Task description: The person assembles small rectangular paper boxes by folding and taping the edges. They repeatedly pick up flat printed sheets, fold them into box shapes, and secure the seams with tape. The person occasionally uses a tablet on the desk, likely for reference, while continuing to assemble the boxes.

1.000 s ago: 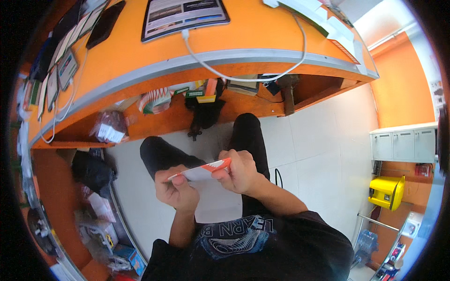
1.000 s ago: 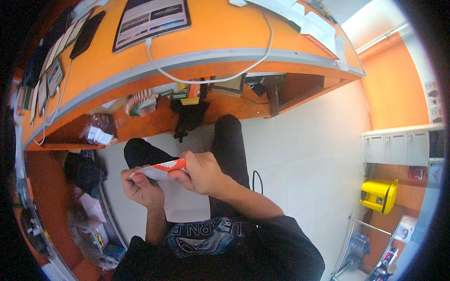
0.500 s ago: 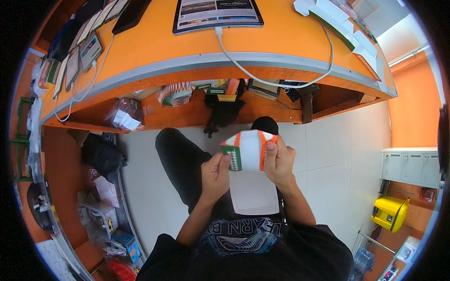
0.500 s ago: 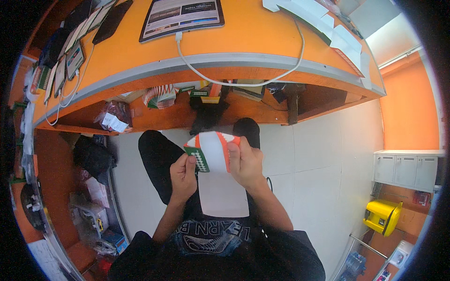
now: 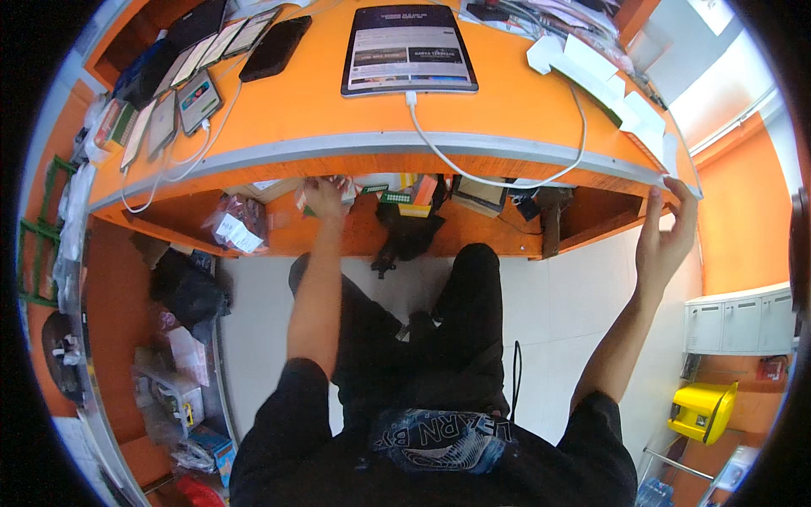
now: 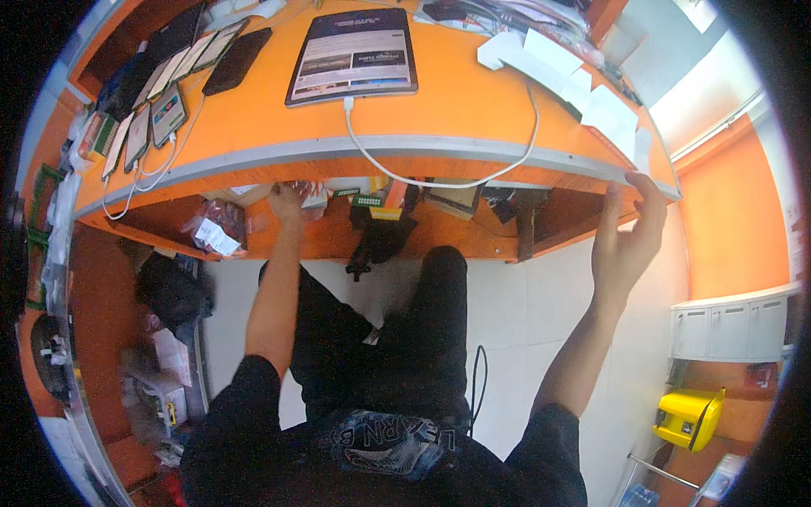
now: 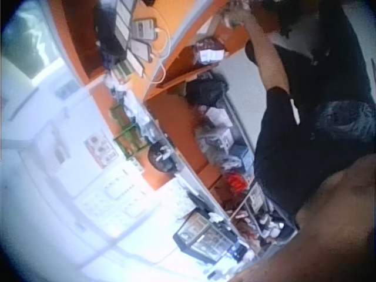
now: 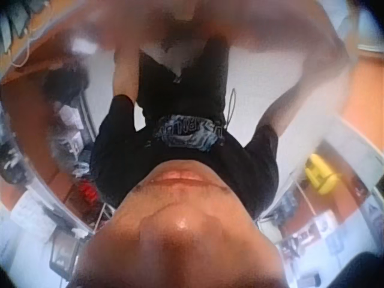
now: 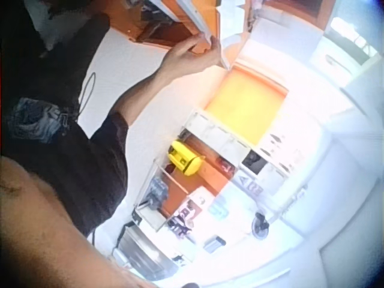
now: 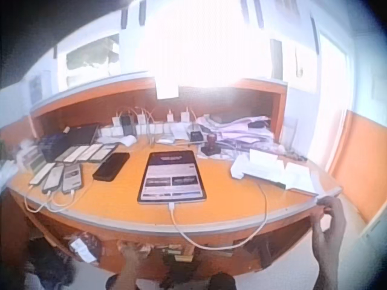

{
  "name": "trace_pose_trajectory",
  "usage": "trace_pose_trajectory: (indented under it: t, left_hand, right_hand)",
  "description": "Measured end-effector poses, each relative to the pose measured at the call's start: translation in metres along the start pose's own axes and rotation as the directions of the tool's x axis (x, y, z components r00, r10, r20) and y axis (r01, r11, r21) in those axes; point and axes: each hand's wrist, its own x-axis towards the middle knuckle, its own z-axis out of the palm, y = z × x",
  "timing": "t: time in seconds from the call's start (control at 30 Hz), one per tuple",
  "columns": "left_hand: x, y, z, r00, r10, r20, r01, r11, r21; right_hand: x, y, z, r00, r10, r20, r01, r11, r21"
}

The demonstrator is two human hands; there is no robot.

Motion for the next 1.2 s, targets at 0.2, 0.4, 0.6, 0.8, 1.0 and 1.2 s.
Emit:
trace_pose_trajectory:
  t: [0.2, 0.4, 0.6, 0.8, 1.0, 1.2]
  left_hand:
    - [0.090, -0.039, -0.113, 0.905, 0.197, 0.378, -0.357, 0.834, 0.421]
    - [0.020, -0.022, -0.167, 0.961, -0.226, 0.161, 0.164, 0.930, 0.328]
    - [0.008, -0.023, -0.158, 0.945, -0.033, 0.327, -0.045, 0.973, 0.228]
    - [-0.044, -0.018, -0.144, 0.939, 0.064, 0.339, -0.211, 0.885, 0.416]
    - [-0.222, 0.080, -0.027, 0.677, -0.196, 0.709, 0.147, 0.980, 0.131]
    - [-0.286, 0.131, -0.010, 0.805, 0.017, 0.592, 0.015, 0.999, -0.049]
  right_hand:
    - [0.022, 0.044, 0.033, 0.967, -0.141, 0.214, 0.189, 0.956, -0.222]
    - [0.039, 0.048, 0.034, 0.939, 0.025, 0.343, 0.071, 0.962, -0.265]
    - [0.051, 0.080, 0.023, 0.992, -0.076, 0.104, 0.100, 0.961, -0.257]
    - [0.017, 0.018, -0.018, 0.931, -0.102, -0.352, -0.011, 0.952, -0.305]
    - [-0.076, -0.077, -0.026, 0.936, -0.261, -0.236, 0.204, 0.949, -0.240]
    - [-0.159, -0.166, -0.005, 0.896, -0.367, 0.249, 0.219, 0.854, 0.472]
